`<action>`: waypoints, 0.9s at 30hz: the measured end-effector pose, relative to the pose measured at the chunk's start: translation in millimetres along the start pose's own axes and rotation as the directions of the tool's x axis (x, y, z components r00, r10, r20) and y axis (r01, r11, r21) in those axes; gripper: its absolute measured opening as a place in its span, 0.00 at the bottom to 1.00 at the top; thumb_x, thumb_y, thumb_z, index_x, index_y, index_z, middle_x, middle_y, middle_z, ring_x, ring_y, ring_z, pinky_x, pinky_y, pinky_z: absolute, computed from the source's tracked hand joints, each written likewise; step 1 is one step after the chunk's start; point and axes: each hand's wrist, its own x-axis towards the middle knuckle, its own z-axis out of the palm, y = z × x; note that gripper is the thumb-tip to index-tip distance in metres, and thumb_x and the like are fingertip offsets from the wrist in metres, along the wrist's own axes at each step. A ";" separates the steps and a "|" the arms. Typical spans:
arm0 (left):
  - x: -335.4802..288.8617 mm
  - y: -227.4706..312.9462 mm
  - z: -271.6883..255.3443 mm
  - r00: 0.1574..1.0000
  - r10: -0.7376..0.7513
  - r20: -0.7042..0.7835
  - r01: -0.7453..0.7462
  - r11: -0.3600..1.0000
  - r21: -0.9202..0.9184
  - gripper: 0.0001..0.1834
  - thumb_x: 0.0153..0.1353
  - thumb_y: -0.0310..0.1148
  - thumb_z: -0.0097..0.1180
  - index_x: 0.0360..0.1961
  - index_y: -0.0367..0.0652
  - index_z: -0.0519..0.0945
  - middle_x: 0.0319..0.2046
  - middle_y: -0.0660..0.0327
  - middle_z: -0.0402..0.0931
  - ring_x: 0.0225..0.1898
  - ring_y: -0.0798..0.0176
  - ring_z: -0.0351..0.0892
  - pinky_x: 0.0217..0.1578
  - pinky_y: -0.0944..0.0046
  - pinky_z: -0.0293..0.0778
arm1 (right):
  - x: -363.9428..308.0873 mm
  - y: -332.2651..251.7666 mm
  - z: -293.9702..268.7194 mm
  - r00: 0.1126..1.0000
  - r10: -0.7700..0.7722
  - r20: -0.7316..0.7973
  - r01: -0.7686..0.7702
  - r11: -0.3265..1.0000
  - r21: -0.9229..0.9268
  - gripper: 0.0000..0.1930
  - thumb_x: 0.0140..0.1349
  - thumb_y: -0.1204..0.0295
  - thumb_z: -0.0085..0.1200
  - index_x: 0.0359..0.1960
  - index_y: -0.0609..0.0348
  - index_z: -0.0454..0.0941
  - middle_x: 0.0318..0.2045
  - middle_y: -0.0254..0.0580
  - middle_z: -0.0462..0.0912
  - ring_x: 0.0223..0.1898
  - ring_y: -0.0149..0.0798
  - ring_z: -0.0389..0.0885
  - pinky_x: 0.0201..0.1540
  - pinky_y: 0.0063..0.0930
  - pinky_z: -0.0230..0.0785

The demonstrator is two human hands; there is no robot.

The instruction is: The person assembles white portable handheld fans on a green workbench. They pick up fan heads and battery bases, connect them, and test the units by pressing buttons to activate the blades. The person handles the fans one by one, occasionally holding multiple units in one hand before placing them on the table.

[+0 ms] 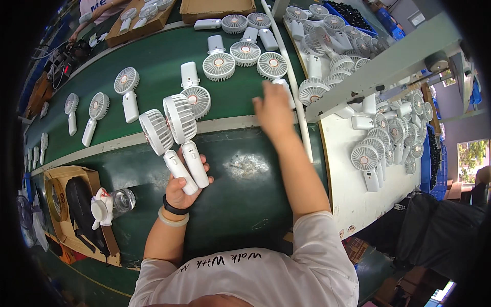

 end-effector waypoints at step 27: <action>0.2 0.1 -1.4 1.000 0.012 0.012 -0.012 1.000 -0.007 0.46 0.43 0.30 0.61 0.64 0.53 0.52 0.49 0.49 0.66 0.48 0.53 0.73 0.44 0.50 0.76 | -56.8 -44.1 -7.6 0.798 -0.217 0.562 -0.578 -0.537 0.615 0.27 0.67 0.51 0.34 0.59 0.59 0.59 0.39 0.46 0.71 0.29 0.38 0.71 0.31 0.33 0.68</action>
